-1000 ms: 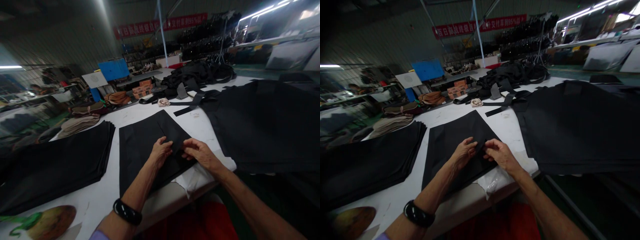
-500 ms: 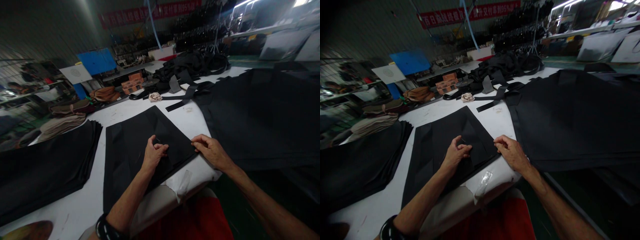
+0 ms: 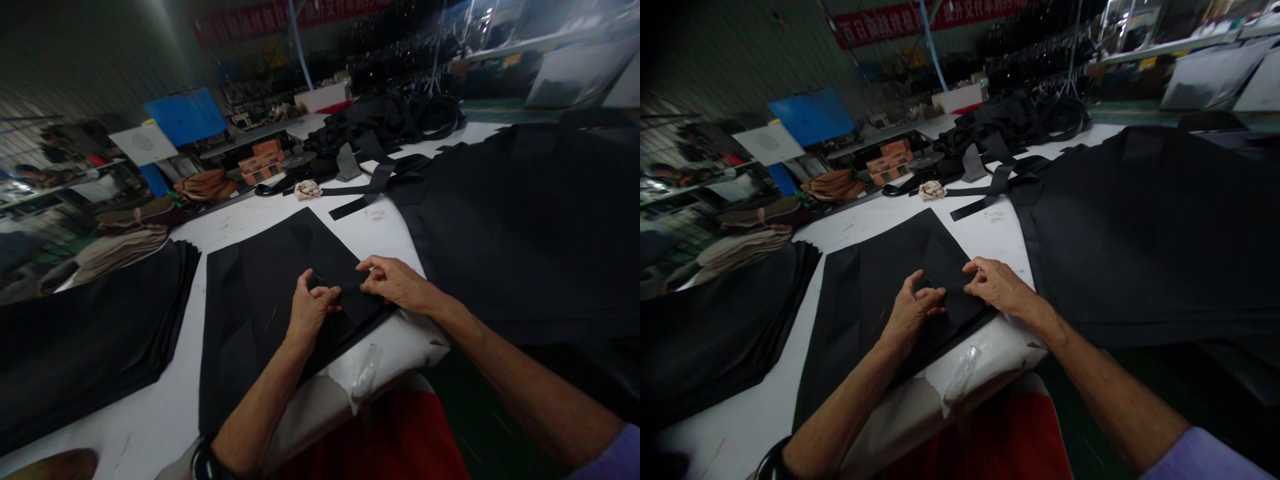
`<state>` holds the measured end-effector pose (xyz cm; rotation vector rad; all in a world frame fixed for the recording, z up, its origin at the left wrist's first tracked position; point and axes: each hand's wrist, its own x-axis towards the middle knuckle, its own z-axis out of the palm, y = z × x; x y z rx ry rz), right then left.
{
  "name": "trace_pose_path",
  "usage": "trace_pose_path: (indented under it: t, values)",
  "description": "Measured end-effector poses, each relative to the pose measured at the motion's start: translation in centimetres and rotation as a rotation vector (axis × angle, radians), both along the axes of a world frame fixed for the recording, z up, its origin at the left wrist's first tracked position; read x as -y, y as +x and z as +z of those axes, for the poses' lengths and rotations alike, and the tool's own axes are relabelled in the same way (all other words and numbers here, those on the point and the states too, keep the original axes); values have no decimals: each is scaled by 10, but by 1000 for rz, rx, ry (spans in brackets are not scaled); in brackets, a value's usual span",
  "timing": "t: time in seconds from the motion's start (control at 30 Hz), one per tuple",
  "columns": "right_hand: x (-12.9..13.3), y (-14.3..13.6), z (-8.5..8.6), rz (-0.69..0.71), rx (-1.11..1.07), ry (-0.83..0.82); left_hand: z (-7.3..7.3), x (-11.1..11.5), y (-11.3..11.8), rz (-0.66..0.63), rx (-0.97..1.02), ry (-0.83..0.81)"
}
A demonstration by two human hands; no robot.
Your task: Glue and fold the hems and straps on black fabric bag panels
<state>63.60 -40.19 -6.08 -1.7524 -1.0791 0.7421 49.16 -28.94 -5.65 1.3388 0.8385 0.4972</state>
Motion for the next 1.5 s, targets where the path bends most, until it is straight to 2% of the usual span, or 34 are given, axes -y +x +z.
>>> trace_pose_path:
  t: [0.1, 0.17, 0.23, 0.33, 0.5, 0.77, 0.93, 1.07, 1.13, 1.23, 1.33, 1.5]
  values:
    - [0, 2, -4, 11, -9, -4, -1, -3, -5, 21, -16, 83]
    - [0, 3, -7, 13, -21, -10, -3, -6, -13, 58, -55, 316]
    - [0, 3, -10, 6, -27, -12, -7, -7, -24, 23, -100, 640]
    - [0, 2, -13, -8, -21, -9, -17, -4, -39, -183, -85, 991]
    - [-1, 0, -16, -21, 7, 0, -31, 9, -50, -490, -49, 1243]
    - [2, 1, -8, -64, 21, 1, -26, 12, -52, -770, -288, 1358]
    - [28, 12, -11, -227, 52, 46, -25, 12, -52, -783, -330, 1385]
    - [53, 8, -19, -336, 181, 120, -27, 11, -54, -788, -340, 1401]
    - [58, 2, -22, -288, 269, 207, -28, 10, -55, -782, -333, 1403]
    - [59, -4, -25, -144, 388, 282, -29, 10, -56, -765, -315, 1401]
    - [56, -6, -28, -37, 518, 233, -26, 11, -54, -761, -293, 1399]
    - [56, -7, -31, 53, 728, 177, -24, 11, -54, -783, -309, 1395]
